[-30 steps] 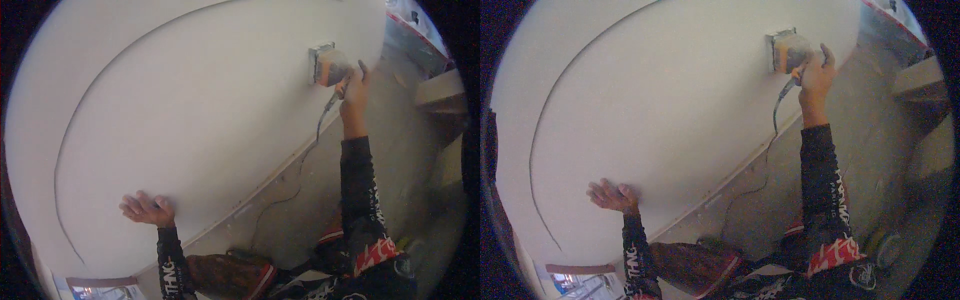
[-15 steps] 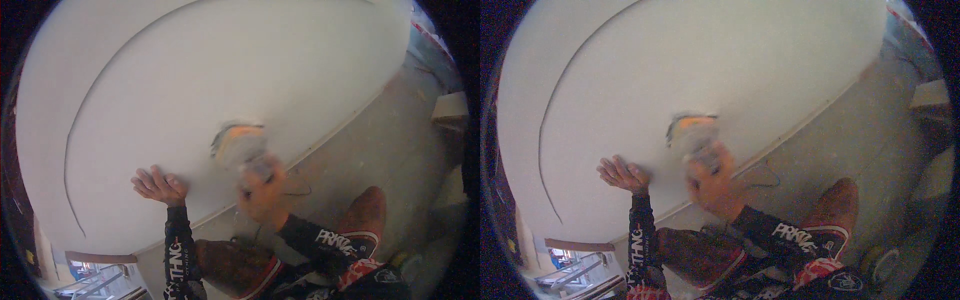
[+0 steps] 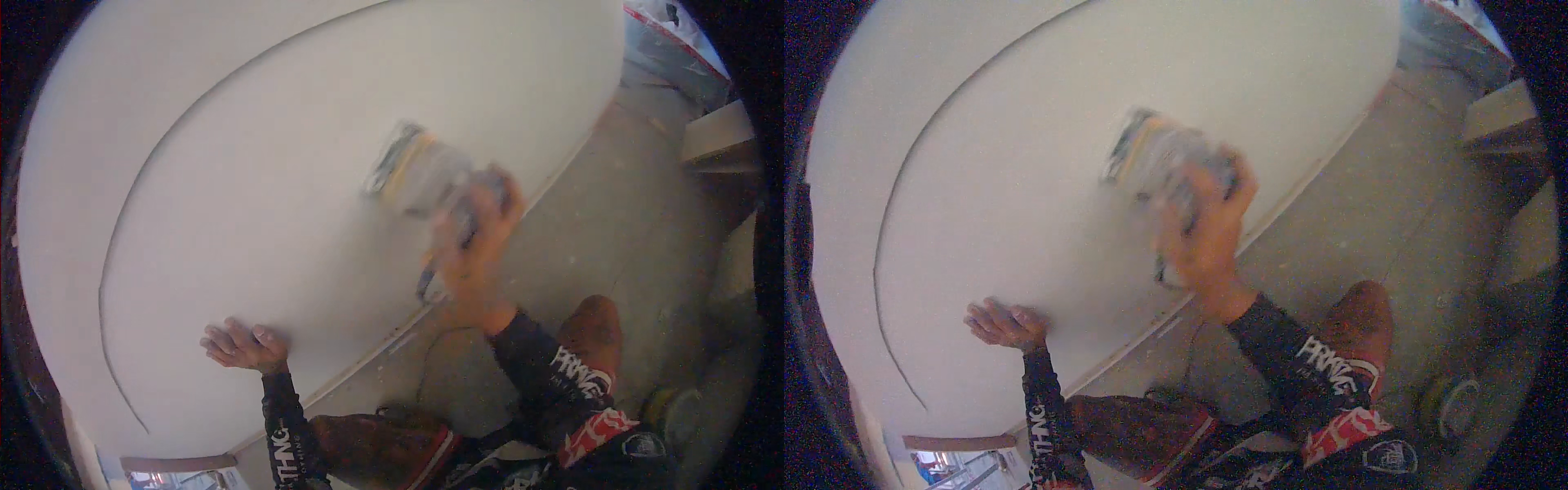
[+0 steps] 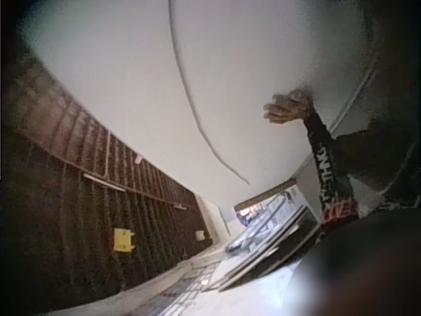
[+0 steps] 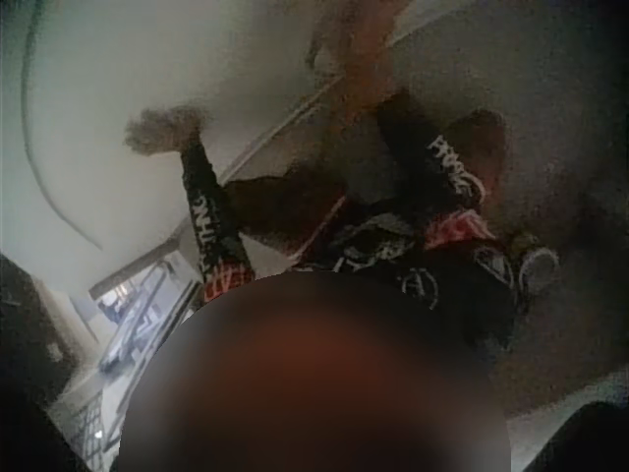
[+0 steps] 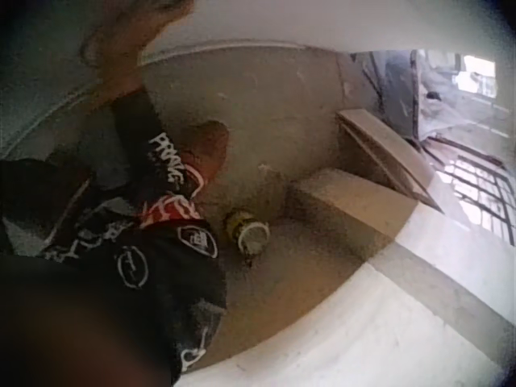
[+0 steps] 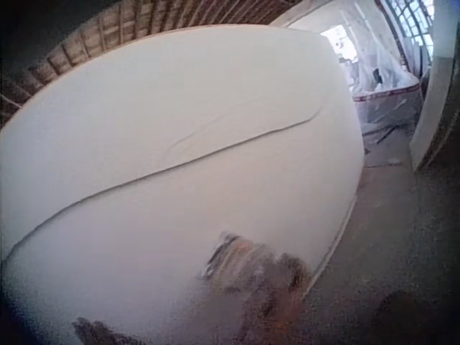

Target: The person is using an orbital sander to smooth a curved section of a white wall or ceiling.

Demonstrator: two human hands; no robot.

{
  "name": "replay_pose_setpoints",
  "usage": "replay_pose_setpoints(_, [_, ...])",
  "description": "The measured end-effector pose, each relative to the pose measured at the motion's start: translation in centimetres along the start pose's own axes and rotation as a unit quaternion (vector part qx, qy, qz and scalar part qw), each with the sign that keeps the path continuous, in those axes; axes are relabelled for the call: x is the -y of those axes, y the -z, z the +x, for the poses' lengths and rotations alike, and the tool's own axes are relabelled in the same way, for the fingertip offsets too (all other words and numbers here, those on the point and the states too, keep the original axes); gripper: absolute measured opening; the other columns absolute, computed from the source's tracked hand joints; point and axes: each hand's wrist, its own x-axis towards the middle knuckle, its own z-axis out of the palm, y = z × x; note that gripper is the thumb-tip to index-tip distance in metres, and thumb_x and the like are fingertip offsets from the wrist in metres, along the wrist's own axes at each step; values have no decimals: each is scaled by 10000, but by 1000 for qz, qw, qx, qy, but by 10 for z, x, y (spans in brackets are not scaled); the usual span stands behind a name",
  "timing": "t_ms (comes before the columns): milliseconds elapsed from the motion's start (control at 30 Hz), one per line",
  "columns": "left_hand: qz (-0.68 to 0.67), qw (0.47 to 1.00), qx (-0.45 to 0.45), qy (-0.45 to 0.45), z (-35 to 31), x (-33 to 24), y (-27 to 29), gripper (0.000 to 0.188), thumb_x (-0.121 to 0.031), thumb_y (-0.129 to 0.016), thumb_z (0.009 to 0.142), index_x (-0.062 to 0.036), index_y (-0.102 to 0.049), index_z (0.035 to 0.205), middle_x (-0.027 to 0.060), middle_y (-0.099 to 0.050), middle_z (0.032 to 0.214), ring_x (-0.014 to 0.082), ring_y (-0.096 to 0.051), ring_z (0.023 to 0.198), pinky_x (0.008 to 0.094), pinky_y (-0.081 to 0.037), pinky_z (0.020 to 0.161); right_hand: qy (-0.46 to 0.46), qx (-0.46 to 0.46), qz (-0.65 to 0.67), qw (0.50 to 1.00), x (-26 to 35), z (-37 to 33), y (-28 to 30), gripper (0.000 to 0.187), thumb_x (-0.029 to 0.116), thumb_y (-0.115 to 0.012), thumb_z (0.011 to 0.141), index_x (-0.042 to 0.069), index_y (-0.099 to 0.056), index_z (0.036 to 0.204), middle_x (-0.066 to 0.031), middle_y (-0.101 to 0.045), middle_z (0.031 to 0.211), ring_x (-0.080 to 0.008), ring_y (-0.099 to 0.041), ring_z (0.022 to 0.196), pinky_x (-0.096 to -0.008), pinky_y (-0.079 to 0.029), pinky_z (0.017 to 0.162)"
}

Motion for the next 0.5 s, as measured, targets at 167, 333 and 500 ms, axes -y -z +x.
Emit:
replay_pose_setpoints(167, [1,1000,-6,-17,-21,22,5,540,-371,-400,975,-69,-520,1406,234,-353,1567,461,-230,1475,618,-153,1162,-114,-82,14,990,-77,35,17,445,255,-644,960,44,-523,1333,-224,-451,1284,-315,-453,1209,-451,-408,1036])
replay_pose_setpoints(333, [8,999,-19,-45,-36,39,9,542,-392,-382,1009,-77,-495,1435,216,-370,1561,426,-279,1465,593,-175,1174,-335,-84,271,899,-109,57,45,486,274,-640,969,23,-514,1365,-207,-478,1262,-252,-504,1152,-407,-442,1002])
replay_pose_setpoints(500, [-9,999,-19,-41,-35,59,9,538,-367,-376,987,-67,-484,1420,231,-359,1561,445,-219,1483,603,-125,1176,-267,-67,157,948,-73,2,32,542,243,-635,961,28,-446,1421,-219,-479,1278,-268,-471,1206,-432,-455,1000])
